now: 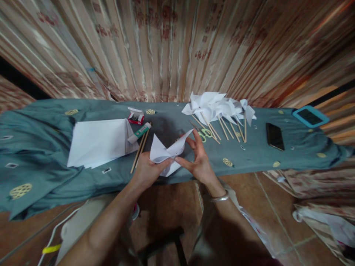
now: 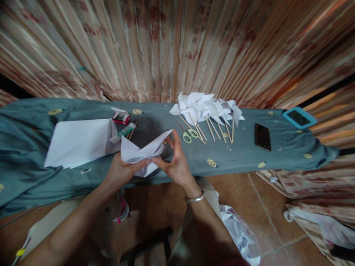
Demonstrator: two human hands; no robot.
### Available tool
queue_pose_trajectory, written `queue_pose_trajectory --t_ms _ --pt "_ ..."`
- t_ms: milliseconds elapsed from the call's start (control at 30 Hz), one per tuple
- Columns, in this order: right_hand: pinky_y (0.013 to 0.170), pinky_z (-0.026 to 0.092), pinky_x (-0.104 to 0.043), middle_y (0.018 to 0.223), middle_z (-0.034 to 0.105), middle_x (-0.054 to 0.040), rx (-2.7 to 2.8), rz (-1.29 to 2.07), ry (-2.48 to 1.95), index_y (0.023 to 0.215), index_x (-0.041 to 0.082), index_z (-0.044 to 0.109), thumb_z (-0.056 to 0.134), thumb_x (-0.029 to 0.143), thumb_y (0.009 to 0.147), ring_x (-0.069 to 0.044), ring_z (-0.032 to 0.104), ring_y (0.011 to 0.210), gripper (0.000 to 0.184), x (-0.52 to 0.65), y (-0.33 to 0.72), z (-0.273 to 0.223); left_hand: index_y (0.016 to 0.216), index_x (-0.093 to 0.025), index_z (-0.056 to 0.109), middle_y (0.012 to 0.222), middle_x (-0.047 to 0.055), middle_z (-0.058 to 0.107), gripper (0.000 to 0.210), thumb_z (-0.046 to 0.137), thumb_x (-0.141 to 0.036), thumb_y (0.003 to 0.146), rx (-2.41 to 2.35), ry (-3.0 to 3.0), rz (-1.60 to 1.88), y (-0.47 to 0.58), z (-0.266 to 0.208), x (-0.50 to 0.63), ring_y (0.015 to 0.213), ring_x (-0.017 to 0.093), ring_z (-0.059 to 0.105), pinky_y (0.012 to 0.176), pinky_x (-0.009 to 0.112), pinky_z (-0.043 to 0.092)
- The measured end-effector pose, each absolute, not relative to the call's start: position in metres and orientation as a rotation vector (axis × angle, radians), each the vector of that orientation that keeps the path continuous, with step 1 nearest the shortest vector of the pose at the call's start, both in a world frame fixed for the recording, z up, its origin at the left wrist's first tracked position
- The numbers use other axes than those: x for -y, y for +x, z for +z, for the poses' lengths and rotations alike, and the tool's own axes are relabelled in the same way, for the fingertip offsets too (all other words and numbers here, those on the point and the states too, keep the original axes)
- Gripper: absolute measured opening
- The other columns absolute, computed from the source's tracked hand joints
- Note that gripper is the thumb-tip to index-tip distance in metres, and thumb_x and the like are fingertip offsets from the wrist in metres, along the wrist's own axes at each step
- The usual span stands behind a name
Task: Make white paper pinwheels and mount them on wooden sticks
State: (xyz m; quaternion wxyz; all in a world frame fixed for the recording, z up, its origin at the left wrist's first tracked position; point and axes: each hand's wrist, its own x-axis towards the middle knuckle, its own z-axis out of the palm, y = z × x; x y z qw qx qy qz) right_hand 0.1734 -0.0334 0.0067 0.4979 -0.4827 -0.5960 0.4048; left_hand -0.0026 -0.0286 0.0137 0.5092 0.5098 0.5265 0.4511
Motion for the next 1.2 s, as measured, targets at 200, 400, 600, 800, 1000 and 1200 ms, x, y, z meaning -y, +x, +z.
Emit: queue_pose_trajectory --t_ms 200,400,600,800,1000,1200 --pt "0.103 0.05 -0.046 0.115 0.068 -0.0056 1.394 1.074 -1.174 0.154 0.032 0.008 0.085 0.033 0.065 -0.025 0.066 0.107 0.118 0.034 0.178 0.01 0.072 -0.014 0.073 0.07 0.008 0.075 0.029 0.082 -0.036 0.056 -1.239 1.198 1.053 -0.001 0.02 0.031 0.061 0.022 0.067 0.056 0.032 0.056" --pt "0.082 0.061 -0.041 0.096 0.07 -0.001 1.283 1.166 -1.175 0.155 0.031 0.005 0.086 0.039 0.064 -0.022 0.069 0.084 0.122 0.037 0.177 0.011 0.069 -0.014 0.073 0.07 0.007 0.075 0.024 0.082 -0.029 0.053 -1.241 1.129 1.036 0.001 0.027 0.032 0.06 0.021 0.067 0.056 0.03 0.056" --pt "0.067 0.062 -0.032 0.092 0.069 0.0005 1.205 1.269 -1.133 0.153 0.032 0.005 0.084 0.034 0.067 -0.018 0.068 0.072 0.118 0.04 0.171 0.015 0.072 -0.011 0.074 0.072 0.007 0.075 0.028 0.08 -0.031 0.053 -1.252 1.15 1.023 0.0 0.022 0.031 0.065 0.022 0.068 0.059 0.03 0.056" --pt "0.078 0.062 -0.037 0.096 0.072 -0.0027 1.19 1.196 -1.185 0.154 0.028 0.011 0.081 0.029 0.071 -0.023 0.071 0.086 0.109 0.042 0.162 0.014 0.076 -0.011 0.076 0.077 0.009 0.077 0.029 0.077 -0.031 0.056 -1.253 1.193 1.074 0.001 0.02 0.028 0.07 0.023 0.069 0.063 0.031 0.057" --pt "0.074 0.061 -0.035 0.094 0.074 -0.002 1.274 1.092 -1.273 0.153 0.027 0.018 0.078 0.031 0.074 -0.02 0.07 0.079 0.099 0.044 0.162 0.011 0.074 -0.013 0.075 0.076 0.007 0.077 0.024 0.077 -0.029 0.056 -1.285 1.212 1.102 0.002 0.019 0.027 0.068 0.021 0.069 0.062 0.028 0.056" --pt "0.073 0.06 -0.031 0.093 0.075 -0.0008 1.32 0.994 -1.331 0.152 0.025 0.024 0.077 0.032 0.075 -0.017 0.069 0.076 0.093 0.045 0.161 0.015 0.073 -0.012 0.073 0.073 0.006 0.076 0.024 0.077 -0.03 0.057 -1.32 1.224 1.1 0.001 0.015 0.027 0.067 0.021 0.069 0.06 0.027 0.055"
